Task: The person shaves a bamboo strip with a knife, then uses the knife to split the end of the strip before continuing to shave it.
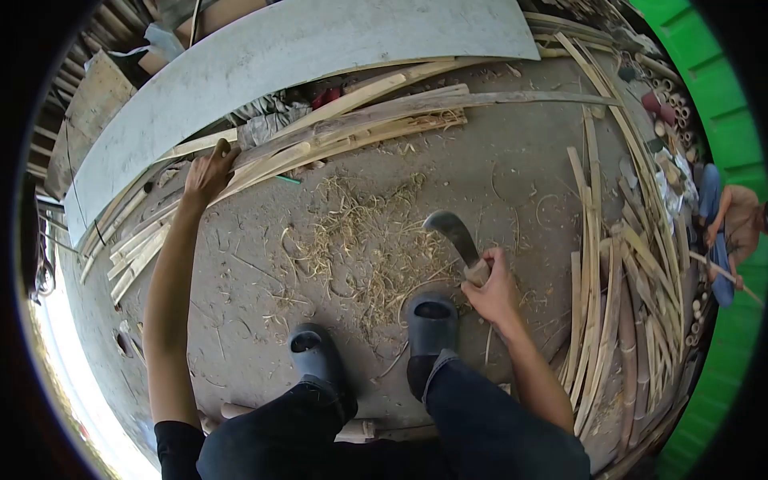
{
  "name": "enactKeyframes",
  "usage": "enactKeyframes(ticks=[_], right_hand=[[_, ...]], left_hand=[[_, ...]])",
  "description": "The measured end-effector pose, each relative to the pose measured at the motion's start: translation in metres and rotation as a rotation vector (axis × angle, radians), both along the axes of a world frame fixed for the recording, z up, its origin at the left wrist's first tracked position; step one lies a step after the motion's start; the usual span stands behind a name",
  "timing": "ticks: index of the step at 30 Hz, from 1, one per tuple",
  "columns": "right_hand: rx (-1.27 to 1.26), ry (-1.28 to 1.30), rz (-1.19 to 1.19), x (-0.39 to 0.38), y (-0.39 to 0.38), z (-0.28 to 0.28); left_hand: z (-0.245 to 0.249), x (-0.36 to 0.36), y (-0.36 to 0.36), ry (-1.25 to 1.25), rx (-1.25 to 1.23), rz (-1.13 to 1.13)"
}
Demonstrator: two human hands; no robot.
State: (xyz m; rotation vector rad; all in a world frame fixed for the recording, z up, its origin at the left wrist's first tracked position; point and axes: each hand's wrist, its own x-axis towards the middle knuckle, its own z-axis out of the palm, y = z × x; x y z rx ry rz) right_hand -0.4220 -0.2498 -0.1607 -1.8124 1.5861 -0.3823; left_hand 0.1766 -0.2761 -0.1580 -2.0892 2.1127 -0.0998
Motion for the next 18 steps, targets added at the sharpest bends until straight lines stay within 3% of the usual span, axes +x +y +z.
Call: enactKeyframes(ticks=[3, 5, 6, 9, 12, 15, 18], right_hand=[[-0.098, -0.194, -0.118, 0.004, 0.014, 0.038], [-0.242, -0.299, -0.073, -0.003, 0.008, 0.073], [-0.335, -0.407, -0.032, -0.002, 0.005, 0.091], [-0.570, -0.360, -0.070, -0.006, -0.006, 0.197], [-0.687, -0.272, 0.024, -0.034, -0.025, 0.282], [-0.623, -0.241, 0.082, -0.045, -0.023, 0.336], [-0.386, -0.237, 0.138, -0.026, 0.005, 0.370]], left_hand=[[0.036, -0.009, 0.032, -0.174, -0.559, -0.438], [0.071, -0.026, 0.055, 0.042, -0.177, -0.075], [0.101, -0.042, 0.061, -0.017, -0.131, -0.042], [0.187, -0.086, 0.085, 0.011, -0.271, -0.164], [0.265, -0.121, 0.104, -0.044, -0.230, -0.096], [0.324, -0.153, 0.134, -0.060, -0.263, -0.077], [0.344, -0.167, 0.154, -0.122, -0.346, -0.081]])
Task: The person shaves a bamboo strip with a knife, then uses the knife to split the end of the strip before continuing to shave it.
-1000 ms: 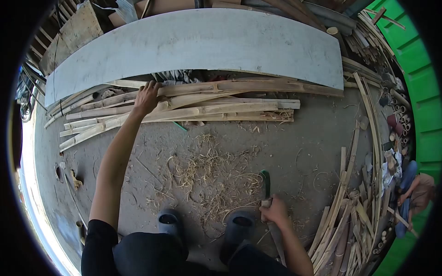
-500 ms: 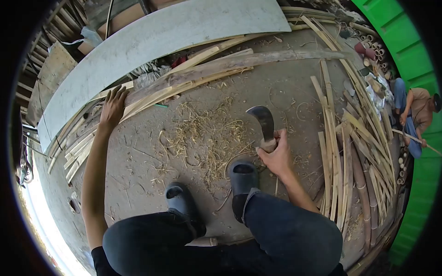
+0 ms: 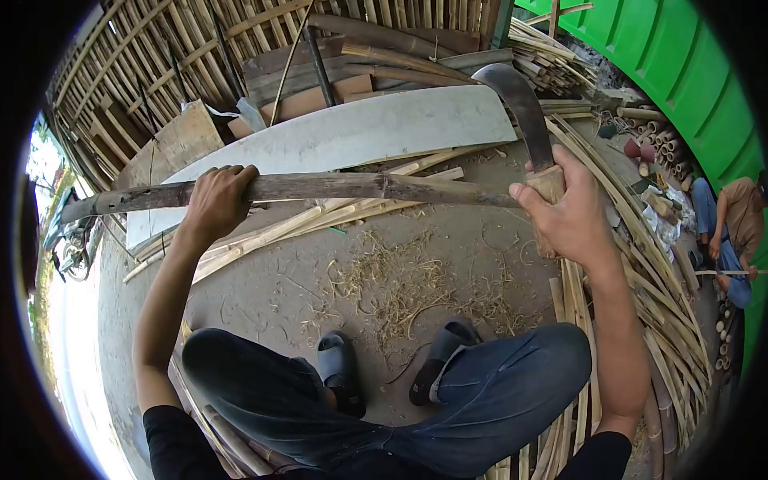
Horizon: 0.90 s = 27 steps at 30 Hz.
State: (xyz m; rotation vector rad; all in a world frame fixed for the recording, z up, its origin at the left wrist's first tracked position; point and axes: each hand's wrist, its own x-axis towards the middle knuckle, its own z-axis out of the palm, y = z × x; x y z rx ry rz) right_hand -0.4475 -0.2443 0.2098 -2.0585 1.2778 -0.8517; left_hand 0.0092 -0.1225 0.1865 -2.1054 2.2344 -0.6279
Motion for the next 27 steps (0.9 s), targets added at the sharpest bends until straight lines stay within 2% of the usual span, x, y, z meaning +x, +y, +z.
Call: enactKeyframes(ticks=[1, 3, 5, 7, 11, 14, 15, 16, 18, 21, 23, 25, 27], right_hand=[[0.016, -0.006, 0.003, 0.008, 0.005, -0.006], [-0.320, 0.166, 0.069, 0.023, 0.011, -0.028], [-0.434, 0.134, 0.135, 0.043, 0.016, -0.058], [-0.187, 0.082, 0.224, 0.064, 0.030, -0.067], [-0.254, -0.032, 0.266, 0.100, 0.042, -0.124], [-0.177, -0.022, 0.300, 0.129, 0.054, -0.169], [-0.312, -0.056, 0.216, 0.141, 0.055, -0.188], [-0.441, -0.086, 0.123, 0.147, 0.057, -0.199], [-0.404, -0.083, 0.088, 0.157, 0.048, -0.216], [-0.273, -0.099, 0.106, 0.168, 0.040, -0.209], [-0.270, -0.129, 0.174, 0.173, 0.040, -0.191], [-0.308, -0.140, 0.179, 0.176, 0.049, -0.185], [-0.332, -0.203, 0.244, 0.180, 0.057, -0.180]], left_hand=[[0.001, -0.004, 0.007, -0.044, -0.056, 0.004], [0.003, -0.012, 0.020, -0.096, -0.055, 0.078], [0.004, -0.018, 0.035, -0.181, -0.180, 0.092], [0.004, -0.026, 0.054, -0.180, -0.172, 0.130], [-0.007, -0.026, 0.086, -0.229, -0.178, 0.126], [-0.008, -0.023, 0.096, -0.296, -0.316, 0.038], [-0.006, -0.020, 0.096, -0.296, -0.320, 0.033], [-0.004, -0.015, 0.096, -0.306, -0.374, -0.068], [-0.007, -0.005, 0.096, -0.359, -0.483, -0.220], [0.001, 0.007, 0.098, -0.550, -0.726, -0.293], [0.007, 0.012, 0.096, -0.622, -1.161, -0.011], [0.029, 0.015, 0.106, -0.361, -1.371, -0.192], [0.001, 0.040, 0.138, -0.042, -1.361, -0.085]])
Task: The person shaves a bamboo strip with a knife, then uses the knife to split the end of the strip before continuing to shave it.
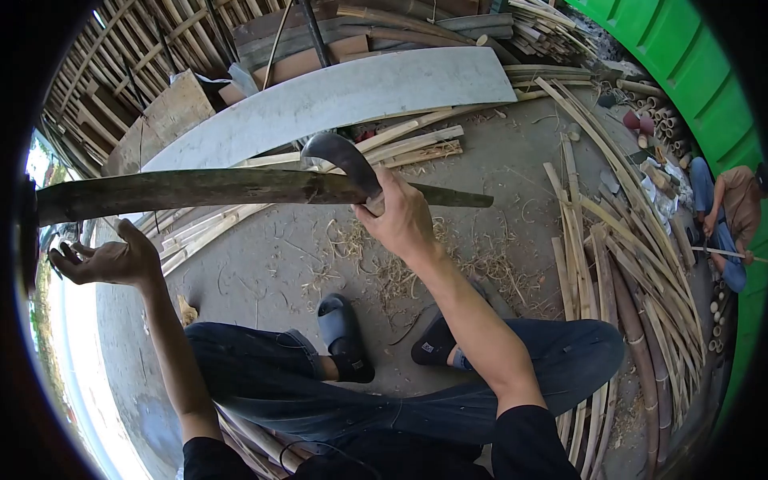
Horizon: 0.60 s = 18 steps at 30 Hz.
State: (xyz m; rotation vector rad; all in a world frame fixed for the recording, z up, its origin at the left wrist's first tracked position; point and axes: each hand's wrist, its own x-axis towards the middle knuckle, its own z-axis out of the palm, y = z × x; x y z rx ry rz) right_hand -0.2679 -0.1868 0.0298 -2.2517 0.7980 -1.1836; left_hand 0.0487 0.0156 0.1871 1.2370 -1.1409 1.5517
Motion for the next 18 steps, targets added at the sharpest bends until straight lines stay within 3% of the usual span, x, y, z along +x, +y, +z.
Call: enactKeyframes(ticks=[1, 2, 4, 5, 6, 8, 9, 10, 12, 16, 18], right_hand=[[0.021, -0.023, 0.044, 0.001, 0.009, 0.011], [0.029, -0.027, 0.030, 0.000, 0.014, 0.019], [0.202, 0.189, 0.261, -0.002, 0.027, 0.028], [0.247, 0.278, 0.327, 0.001, 0.034, 0.028], [0.267, 0.282, 0.329, 0.005, 0.042, 0.022], [0.292, 0.192, 0.361, 0.016, 0.056, 0.008], [0.306, 0.015, 0.307, 0.021, 0.062, -0.003], [0.316, 0.004, 0.282, 0.015, 0.068, -0.006], [0.276, -0.060, -0.036, 0.005, 0.083, -0.012], [0.870, -0.246, 0.027, -0.045, 0.099, -0.049], [1.107, -0.126, 0.018, -0.075, 0.108, -0.097]], left_hand=[[-0.019, -0.026, 0.004, 0.395, -0.002, -0.359], [-0.031, -0.036, 0.018, 0.787, 0.146, -0.784], [-0.053, -0.054, 0.020, 1.224, 0.414, -1.698], [-0.054, -0.060, 0.012, 1.230, 0.420, -1.709], [-0.042, -0.081, 0.001, 1.173, 0.223, -1.692], [-0.058, -0.029, 0.025, 1.301, 0.216, -1.882], [-0.050, -0.038, 0.025, 1.411, 0.018, -1.661], [-0.042, -0.046, 0.023, 1.495, -0.161, -1.434], [-0.041, -0.037, 0.035, 1.433, -0.148, -1.398], [-0.031, -0.021, 0.050, 1.365, -0.063, -1.391], [-0.028, -0.029, 0.044, 1.402, -0.097, -1.323]])
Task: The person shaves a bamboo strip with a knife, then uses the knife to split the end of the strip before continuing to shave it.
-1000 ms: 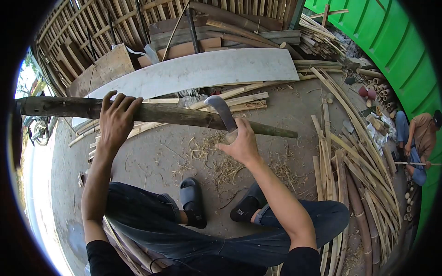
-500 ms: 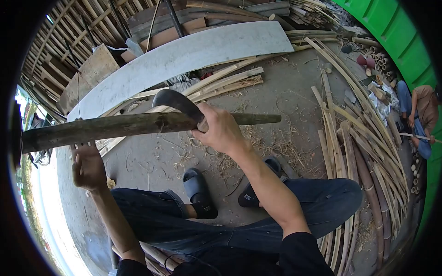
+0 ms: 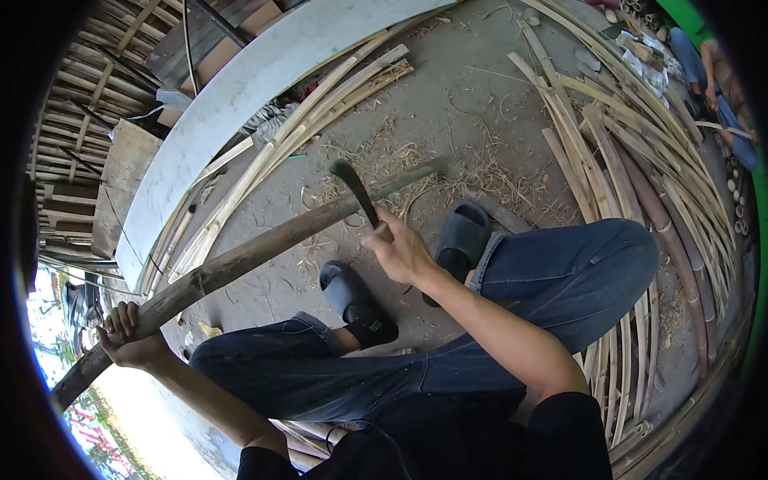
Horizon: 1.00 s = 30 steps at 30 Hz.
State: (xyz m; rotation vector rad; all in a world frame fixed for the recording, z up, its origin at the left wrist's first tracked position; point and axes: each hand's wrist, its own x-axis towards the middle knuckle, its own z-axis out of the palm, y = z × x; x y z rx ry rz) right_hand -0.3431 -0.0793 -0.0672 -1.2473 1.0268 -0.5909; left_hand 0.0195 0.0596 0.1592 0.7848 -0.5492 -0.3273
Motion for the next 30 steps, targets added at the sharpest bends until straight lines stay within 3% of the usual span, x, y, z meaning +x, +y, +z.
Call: enactKeyframes(ticks=[1, 2, 3, 4, 6, 8, 10, 11, 12, 15, 17, 18, 20, 22, 23, 26, 27, 30], right_hand=[[-0.001, 0.002, -0.003, -0.011, 0.009, -0.014], [0.209, -0.037, -0.125, -0.019, 0.023, -0.026], [0.423, -0.076, -0.242, -0.020, 0.029, -0.031], [0.434, -0.075, -0.233, -0.017, 0.032, -0.038], [0.245, 0.009, -0.259, -0.008, 0.034, -0.048], [0.141, 0.011, -0.228, 0.004, 0.021, -0.061], [0.032, 0.001, -0.200, 0.011, 0.013, -0.060], [-0.063, 0.036, -0.163, 0.012, 0.011, -0.056], [-0.162, 0.073, -0.127, 0.011, 0.008, -0.052], [0.000, 0.043, -0.087, 0.003, 0.010, -0.052], [-0.013, 0.103, -0.096, -0.001, 0.013, -0.053], [-0.016, 0.163, -0.110, -0.001, 0.014, -0.053], [0.057, 0.151, -0.119, 0.000, 0.012, -0.028], [0.124, 0.151, -0.126, 0.001, 0.013, -0.027], [-0.011, 0.164, -0.187, 0.002, 0.013, -0.043], [-0.263, 0.177, -0.200, -0.003, -0.001, -0.039], [-0.359, 0.161, -0.173, -0.004, -0.008, -0.034], [-0.208, 0.264, -0.199, -0.009, -0.034, -0.028]], left_hand=[[0.000, -0.004, -0.005, 0.016, 0.015, 0.069], [-0.001, -0.006, -0.007, 0.031, 0.029, 0.142], [0.002, -0.003, -0.005, -0.025, 0.086, 0.028], [-0.001, -0.003, -0.004, -0.027, 0.097, 0.037], [-0.008, -0.016, -0.009, -0.012, 0.107, 0.258], [-0.016, -0.001, -0.006, -0.067, 0.119, 0.341], [-0.018, 0.018, -0.003, -0.163, 0.227, 0.326], [-0.023, 0.040, 0.009, -0.199, 0.224, 0.173], [-0.017, 0.020, -0.006, -0.237, 0.312, 0.284], [-0.028, 0.029, -0.006, -0.323, 0.399, 0.357], [-0.040, 0.050, 0.006, -0.585, 0.582, 0.735], [-0.040, 0.023, -0.003, -0.986, 0.683, 0.941], [-0.013, -0.001, -0.026, -0.135, 0.076, 0.463], [-0.004, 0.012, -0.013, 0.016, -0.046, 0.109], [-0.005, 0.016, -0.009, 0.025, -0.042, 0.040], [-0.012, 0.015, -0.008, 0.003, -0.094, -0.105], [-0.008, -0.002, -0.018, 0.060, -0.094, -0.007], [-0.010, -0.007, -0.017, 0.039, -0.116, -0.064]])
